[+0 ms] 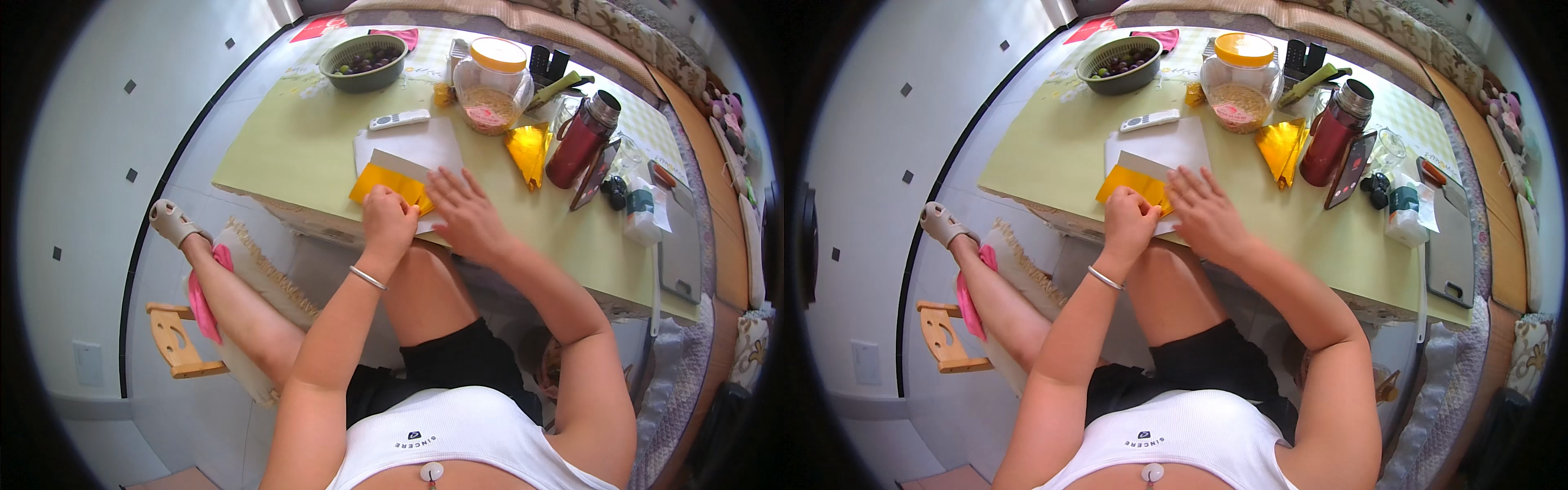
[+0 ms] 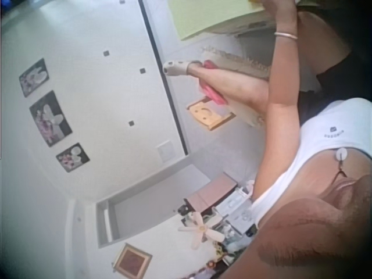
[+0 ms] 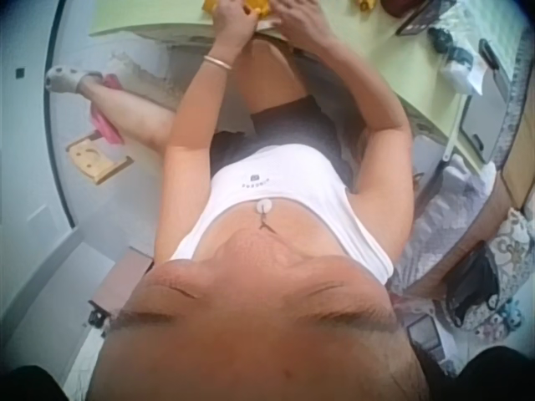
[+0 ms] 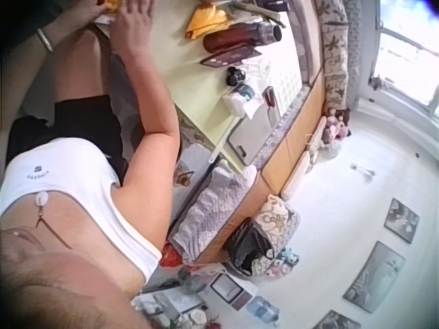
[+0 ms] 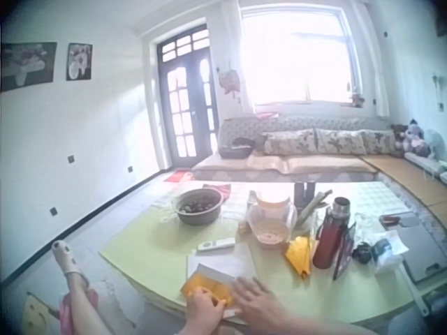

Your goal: The person folds a sheet of yellow paper on a white backing sheet placed on a low table. They repeatedly fold the paper in half, crease the edges, and unfold it to create a smaller folded shape.

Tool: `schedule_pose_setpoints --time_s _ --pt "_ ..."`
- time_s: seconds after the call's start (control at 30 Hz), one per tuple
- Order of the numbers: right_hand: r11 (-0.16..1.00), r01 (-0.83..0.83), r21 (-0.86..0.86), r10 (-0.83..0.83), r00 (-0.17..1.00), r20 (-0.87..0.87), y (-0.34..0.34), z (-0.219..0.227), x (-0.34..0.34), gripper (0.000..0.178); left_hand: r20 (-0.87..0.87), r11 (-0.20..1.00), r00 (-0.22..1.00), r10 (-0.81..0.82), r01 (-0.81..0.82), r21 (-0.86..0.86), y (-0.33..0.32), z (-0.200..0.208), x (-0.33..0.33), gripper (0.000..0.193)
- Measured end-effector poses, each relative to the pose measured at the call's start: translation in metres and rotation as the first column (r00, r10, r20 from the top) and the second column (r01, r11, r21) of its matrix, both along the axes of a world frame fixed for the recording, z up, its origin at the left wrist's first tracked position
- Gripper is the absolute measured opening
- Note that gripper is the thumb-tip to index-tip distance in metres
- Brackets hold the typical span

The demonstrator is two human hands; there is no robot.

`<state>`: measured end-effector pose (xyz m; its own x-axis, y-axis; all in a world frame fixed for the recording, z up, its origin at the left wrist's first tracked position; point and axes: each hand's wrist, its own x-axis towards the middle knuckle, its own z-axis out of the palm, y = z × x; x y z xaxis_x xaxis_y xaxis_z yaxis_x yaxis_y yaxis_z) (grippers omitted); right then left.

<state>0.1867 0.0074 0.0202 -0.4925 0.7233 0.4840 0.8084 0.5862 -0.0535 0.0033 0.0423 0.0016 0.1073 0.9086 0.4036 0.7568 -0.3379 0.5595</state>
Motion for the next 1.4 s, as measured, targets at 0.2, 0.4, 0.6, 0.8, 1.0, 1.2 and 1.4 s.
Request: schedule_pose_setpoints --time_s 0.2,0.4,0.6,0.8,1.0,1.2,1.4 --pt "0.979 -0.068 -0.193 0.078 0.996 0.048 -0.011 -0.013 -0.011 0.089 -0.008 0.999 1.0 0.001 0.0 0.039 0.003 -0.004 -0.002 0.021" --pt "0.971 -0.025 -0.237 0.037 0.998 0.046 -0.009 -0.03 -0.011 0.091 0.001 0.999 1.0 -0.019 0.019 0.05 0.003 -0.002 -0.002 0.021" --pt "0.967 -0.026 -0.255 0.045 0.997 0.069 -0.009 -0.028 -0.011 0.092 -0.091 0.999 0.996 0.004 0.0 0.05 0.002 -0.001 -0.001 0.02" --pt "0.961 -0.06 -0.27 0.08 0.995 0.063 -0.013 -0.02 -0.01 0.083 -0.188 0.971 0.957 -0.22 0.233 0.05 -0.003 0.007 -0.03 0.015" --pt "0.933 -0.125 -0.337 0.131 0.991 -0.005 -0.008 -0.017 -0.005 0.076 -0.37 0.88 0.864 -0.342 0.433 0.196 0.003 0.023 -0.075 0.017" --pt "0.789 -0.227 -0.571 0.217 0.972 -0.087 0.024 0.004 0.025 0.054 -0.478 0.832 0.795 -0.374 0.515 0.206 0.004 0.024 -0.092 0.014" --pt "0.742 -0.303 -0.598 0.227 0.953 -0.201 0.064 0.003 0.035 0.023 -0.386 0.799 0.809 -0.444 0.552 0.238 -0.005 0.022 -0.086 0.012"
